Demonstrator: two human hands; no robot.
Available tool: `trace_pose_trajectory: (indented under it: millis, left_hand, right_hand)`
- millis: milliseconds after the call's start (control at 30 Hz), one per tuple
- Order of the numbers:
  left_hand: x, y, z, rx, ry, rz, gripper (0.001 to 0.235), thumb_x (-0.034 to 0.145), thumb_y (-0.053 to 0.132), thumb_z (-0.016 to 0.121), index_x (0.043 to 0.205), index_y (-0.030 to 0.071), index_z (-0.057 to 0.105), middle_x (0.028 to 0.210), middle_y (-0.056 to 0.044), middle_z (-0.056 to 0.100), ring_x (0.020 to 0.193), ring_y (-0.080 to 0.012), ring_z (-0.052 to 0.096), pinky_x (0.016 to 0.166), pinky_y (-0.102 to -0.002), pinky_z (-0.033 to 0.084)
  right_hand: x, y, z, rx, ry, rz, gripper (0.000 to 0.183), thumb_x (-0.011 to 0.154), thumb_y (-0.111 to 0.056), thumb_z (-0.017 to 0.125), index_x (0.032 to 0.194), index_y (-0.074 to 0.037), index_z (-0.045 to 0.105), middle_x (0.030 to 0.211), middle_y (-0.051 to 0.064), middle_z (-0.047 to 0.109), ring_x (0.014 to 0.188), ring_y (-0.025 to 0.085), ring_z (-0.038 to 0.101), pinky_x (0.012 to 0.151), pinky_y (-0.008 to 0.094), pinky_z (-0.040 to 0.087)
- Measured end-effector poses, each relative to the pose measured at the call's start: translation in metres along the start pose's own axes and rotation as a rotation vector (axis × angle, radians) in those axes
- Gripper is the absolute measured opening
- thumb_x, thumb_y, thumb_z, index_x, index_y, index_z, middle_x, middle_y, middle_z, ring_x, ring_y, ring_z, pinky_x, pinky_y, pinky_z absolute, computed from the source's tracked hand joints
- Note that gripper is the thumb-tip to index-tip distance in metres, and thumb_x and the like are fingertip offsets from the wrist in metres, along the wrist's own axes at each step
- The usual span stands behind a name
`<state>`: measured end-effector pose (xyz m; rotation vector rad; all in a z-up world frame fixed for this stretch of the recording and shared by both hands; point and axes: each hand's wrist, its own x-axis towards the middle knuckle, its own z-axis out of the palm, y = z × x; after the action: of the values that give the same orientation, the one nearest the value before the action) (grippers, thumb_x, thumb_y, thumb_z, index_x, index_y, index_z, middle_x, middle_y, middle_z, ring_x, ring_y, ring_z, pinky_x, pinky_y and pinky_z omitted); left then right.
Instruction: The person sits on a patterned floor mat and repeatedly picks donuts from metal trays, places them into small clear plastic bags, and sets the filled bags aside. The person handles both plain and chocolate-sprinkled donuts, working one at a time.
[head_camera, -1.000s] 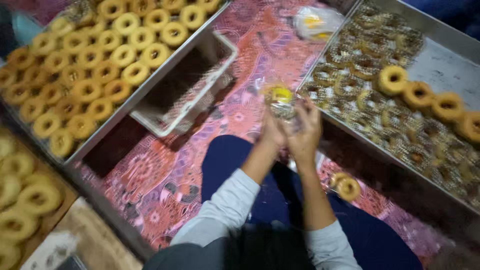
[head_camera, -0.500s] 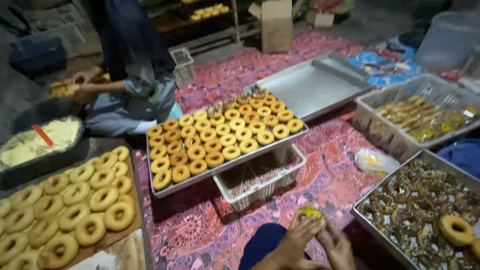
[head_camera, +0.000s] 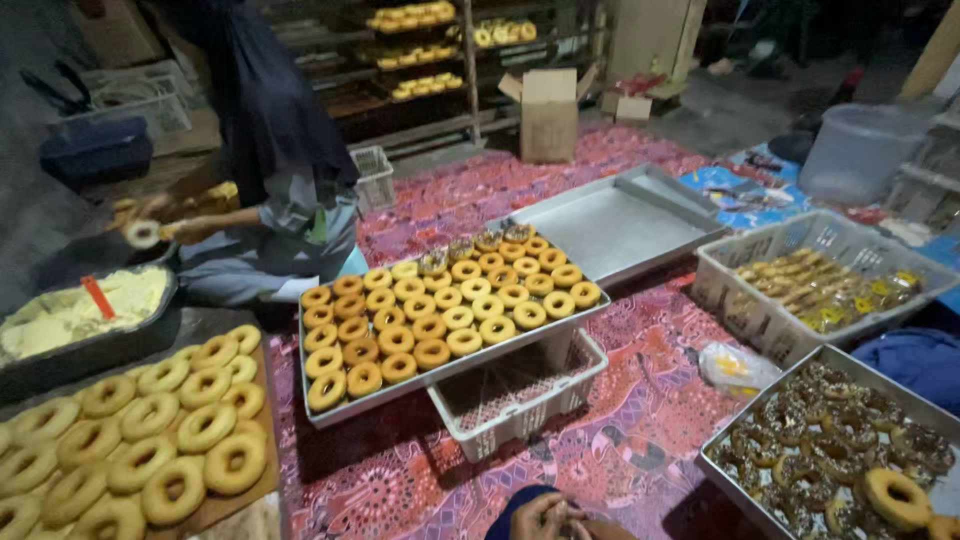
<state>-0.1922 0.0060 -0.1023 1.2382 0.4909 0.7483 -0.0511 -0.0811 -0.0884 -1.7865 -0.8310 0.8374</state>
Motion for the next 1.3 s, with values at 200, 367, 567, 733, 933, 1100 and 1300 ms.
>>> trace_pose_trajectory:
  millis: [200, 367, 567, 733, 933, 1100, 1300]
  left_hand:
    - [-0.007, -0.015, 0.000, 0.479, 0.005, 0.175, 0.013, 0.094, 0.013, 0.072, 0.098, 0.003, 0.079, 0.072, -0.013, 0.073, 0.073, -0.0129, 0.072, 0.066, -0.028, 0.054]
    - [-0.018, -0.005, 0.005, 0.574, -0.128, 0.497, 0.011, 0.093, 0.010, 0.073, 0.100, 0.005, 0.080, 0.087, -0.013, 0.079, 0.081, -0.0121, 0.076, 0.073, -0.029, 0.061]
    - [-0.024, 0.019, 0.032, 0.101, 0.223, 0.249, 0.023, 0.089, 0.017, 0.073, 0.105, 0.004, 0.082, 0.090, -0.015, 0.085, 0.083, -0.0245, 0.083, 0.079, -0.035, 0.067]
    - [-0.053, 0.015, 0.023, 0.534, 0.247, 0.686, 0.035, 0.095, 0.025, 0.074, 0.112, -0.005, 0.078, 0.112, -0.024, 0.076, 0.109, -0.0317, 0.070, 0.094, -0.041, 0.054]
    - [-0.031, -0.008, -0.032, 0.019, -0.024, -0.297, 0.036, 0.096, 0.030, 0.067, 0.102, -0.002, 0.082, 0.091, -0.013, 0.077, 0.082, -0.0186, 0.068, 0.073, -0.032, 0.052]
    - [-0.025, 0.012, -0.026, 0.087, -0.115, -0.045, 0.022, 0.096, 0.020, 0.071, 0.100, 0.000, 0.078, 0.087, -0.003, 0.072, 0.080, -0.0094, 0.065, 0.073, -0.023, 0.052]
    - [0.001, 0.091, 0.000, -0.203, -0.180, -0.200, 0.018, 0.097, 0.018, 0.065, 0.097, 0.004, 0.078, 0.078, 0.000, 0.070, 0.068, -0.0073, 0.058, 0.065, -0.021, 0.047]
  right_hand:
    - [0.009, -0.014, -0.012, -0.049, 0.037, -0.067, 0.051, 0.092, -0.018, 0.064, 0.139, 0.001, 0.060, 0.137, 0.020, 0.066, 0.127, 0.029, 0.062, 0.109, 0.042, 0.045]
    - [-0.031, -0.033, -0.043, -0.061, 0.298, -0.107, 0.050, 0.094, -0.020, 0.063, 0.140, 0.001, 0.059, 0.136, 0.019, 0.068, 0.128, 0.028, 0.062, 0.110, 0.041, 0.045]
    - [-0.042, -0.016, -0.037, 0.083, 0.340, -0.006, 0.048, 0.097, -0.021, 0.060, 0.140, 0.001, 0.058, 0.136, 0.018, 0.069, 0.129, 0.026, 0.062, 0.111, 0.041, 0.044]
    - [-0.063, 0.061, 0.022, 0.254, 0.067, -0.181, 0.047, 0.099, -0.022, 0.058, 0.141, 0.001, 0.057, 0.135, 0.018, 0.070, 0.130, 0.024, 0.062, 0.112, 0.041, 0.043]
    - [-0.053, 0.034, 0.033, 0.257, 0.132, -0.195, 0.041, 0.103, -0.026, 0.052, 0.131, 0.001, 0.066, 0.121, 0.016, 0.078, 0.116, 0.023, 0.070, 0.102, 0.038, 0.050]
    - [-0.084, -0.065, 0.021, 0.100, 0.293, -0.261, 0.040, 0.104, -0.029, 0.046, 0.122, -0.006, 0.073, 0.108, 0.012, 0.081, 0.099, 0.020, 0.077, 0.087, 0.035, 0.058]
    - [-0.096, -0.147, -0.016, -0.034, 0.369, -0.359, 0.044, 0.102, -0.034, 0.045, 0.118, -0.008, 0.077, 0.094, 0.009, 0.082, 0.076, 0.019, 0.077, 0.068, 0.033, 0.062]
